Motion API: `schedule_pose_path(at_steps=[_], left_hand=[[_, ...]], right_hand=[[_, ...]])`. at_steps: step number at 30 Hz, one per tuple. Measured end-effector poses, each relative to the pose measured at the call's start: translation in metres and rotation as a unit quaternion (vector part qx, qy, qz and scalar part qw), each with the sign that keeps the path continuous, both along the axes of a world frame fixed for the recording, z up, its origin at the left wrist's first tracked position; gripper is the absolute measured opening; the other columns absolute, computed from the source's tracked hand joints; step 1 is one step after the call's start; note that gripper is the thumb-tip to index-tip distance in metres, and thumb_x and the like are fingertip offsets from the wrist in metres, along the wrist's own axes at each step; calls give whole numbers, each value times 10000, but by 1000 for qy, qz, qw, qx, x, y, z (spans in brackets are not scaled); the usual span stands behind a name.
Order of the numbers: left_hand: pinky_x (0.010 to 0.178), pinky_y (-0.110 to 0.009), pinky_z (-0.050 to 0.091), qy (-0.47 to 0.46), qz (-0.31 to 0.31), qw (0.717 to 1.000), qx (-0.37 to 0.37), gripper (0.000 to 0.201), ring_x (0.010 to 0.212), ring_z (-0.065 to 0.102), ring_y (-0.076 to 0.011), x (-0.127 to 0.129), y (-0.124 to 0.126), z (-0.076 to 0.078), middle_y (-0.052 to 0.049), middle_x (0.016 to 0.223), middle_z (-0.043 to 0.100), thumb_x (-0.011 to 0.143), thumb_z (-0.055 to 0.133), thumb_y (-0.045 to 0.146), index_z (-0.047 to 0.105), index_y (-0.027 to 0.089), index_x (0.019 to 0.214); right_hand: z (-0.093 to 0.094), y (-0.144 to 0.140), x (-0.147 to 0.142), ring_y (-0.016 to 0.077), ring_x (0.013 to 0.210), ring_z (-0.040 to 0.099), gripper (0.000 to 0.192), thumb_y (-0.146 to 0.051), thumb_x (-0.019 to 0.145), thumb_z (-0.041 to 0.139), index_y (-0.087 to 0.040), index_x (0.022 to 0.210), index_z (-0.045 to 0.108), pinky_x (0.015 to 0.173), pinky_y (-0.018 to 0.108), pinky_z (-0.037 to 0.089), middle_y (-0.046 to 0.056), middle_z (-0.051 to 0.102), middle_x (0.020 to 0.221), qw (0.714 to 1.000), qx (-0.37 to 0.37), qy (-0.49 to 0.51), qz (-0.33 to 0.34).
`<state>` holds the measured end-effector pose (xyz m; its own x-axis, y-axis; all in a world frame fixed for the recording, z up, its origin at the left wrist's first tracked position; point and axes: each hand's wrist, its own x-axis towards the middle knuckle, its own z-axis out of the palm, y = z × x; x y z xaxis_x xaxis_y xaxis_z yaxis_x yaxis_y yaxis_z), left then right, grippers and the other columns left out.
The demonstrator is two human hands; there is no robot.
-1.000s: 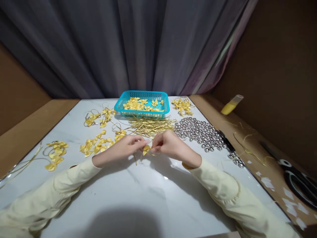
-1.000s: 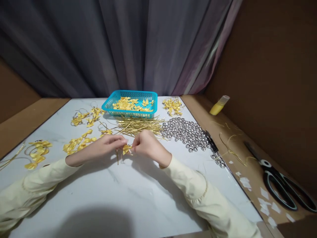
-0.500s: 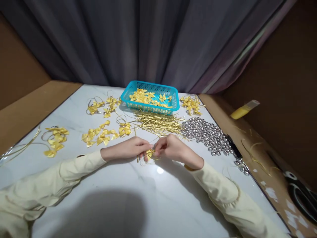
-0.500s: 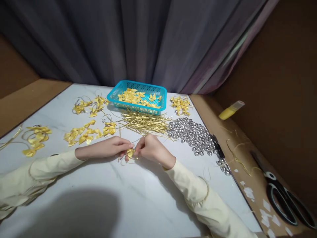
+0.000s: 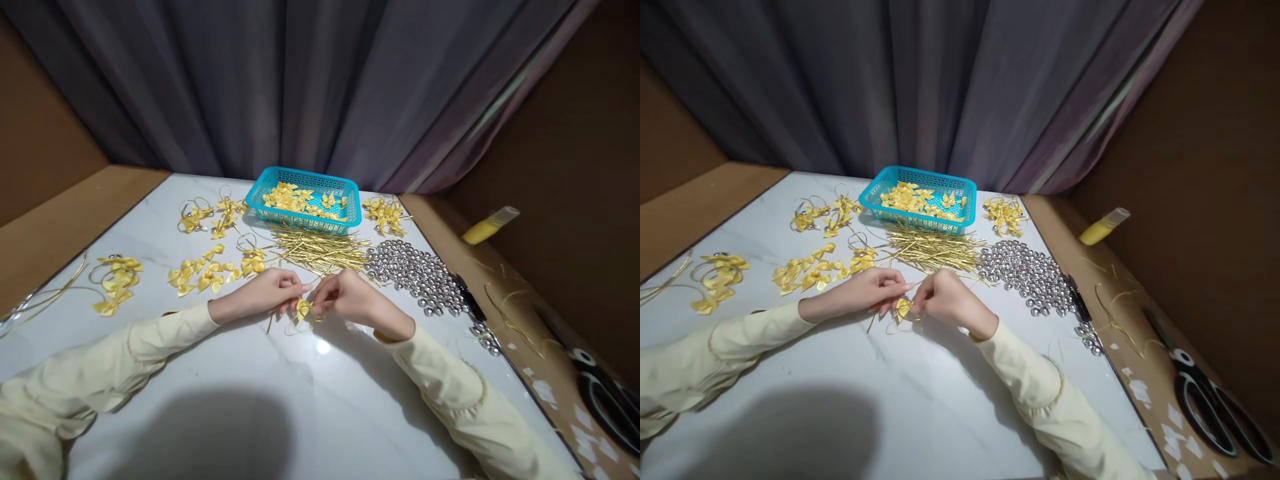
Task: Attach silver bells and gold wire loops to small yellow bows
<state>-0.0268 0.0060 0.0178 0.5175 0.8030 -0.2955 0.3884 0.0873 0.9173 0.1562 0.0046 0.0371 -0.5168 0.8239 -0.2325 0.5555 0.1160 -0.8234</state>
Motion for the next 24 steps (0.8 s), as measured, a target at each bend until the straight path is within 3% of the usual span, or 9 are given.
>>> schedule_pose_path(at_steps=[2, 4, 9, 14, 24], left_hand=[[378, -153, 298, -34, 49, 998, 10, 273, 403, 467, -60, -2, 4, -1, 20, 534, 594, 769, 619, 389, 507, 147, 711], [366, -148, 294, -58, 54, 997, 16, 259, 396, 477, -53, -5, 6, -1, -5, 579, 636, 759, 639, 360, 511, 141, 709], [339, -154, 298, -16, -18, 999, 22, 358, 373, 512, -65, -9, 6, 4, -42, 551, 648, 821, 550, 417, 610, 105, 655], [317, -170, 318, 25, -87, 995, -46, 547, 330, 493, -69, -9, 4, 4, -82, 609, 681, 844, 422, 556, 640, 101, 635], [357, -153, 328, 65, -133, 989, -19, 476, 347, 425, -53, -1, -6, 21, -28, 518, 626, 874, 401, 497, 650, 119, 724]], right_hand=[[1, 0, 1, 112, 589, 562, 111, -21, 604, 620, -101, 590, 696, 540, 196, 415, 36, 663, 633, 1000, 1, -2, 4], [2, 0, 1, 115, 597, 568, 100, -31, 606, 628, -102, 594, 698, 543, 196, 419, 39, 667, 644, 1000, 2, -2, 8], [1, 1, 2, 121, 611, 576, 89, -49, 612, 635, -109, 592, 697, 543, 195, 423, 37, 668, 647, 1000, 10, -3, 13], [3, 1, 1, 118, 615, 575, 115, -31, 615, 624, -113, 560, 683, 567, 198, 426, 32, 663, 642, 999, 26, -5, 18], [1, -1, 1, 113, 595, 561, 97, -43, 626, 631, -106, 597, 699, 546, 198, 408, 37, 662, 632, 998, 58, -27, 19]])
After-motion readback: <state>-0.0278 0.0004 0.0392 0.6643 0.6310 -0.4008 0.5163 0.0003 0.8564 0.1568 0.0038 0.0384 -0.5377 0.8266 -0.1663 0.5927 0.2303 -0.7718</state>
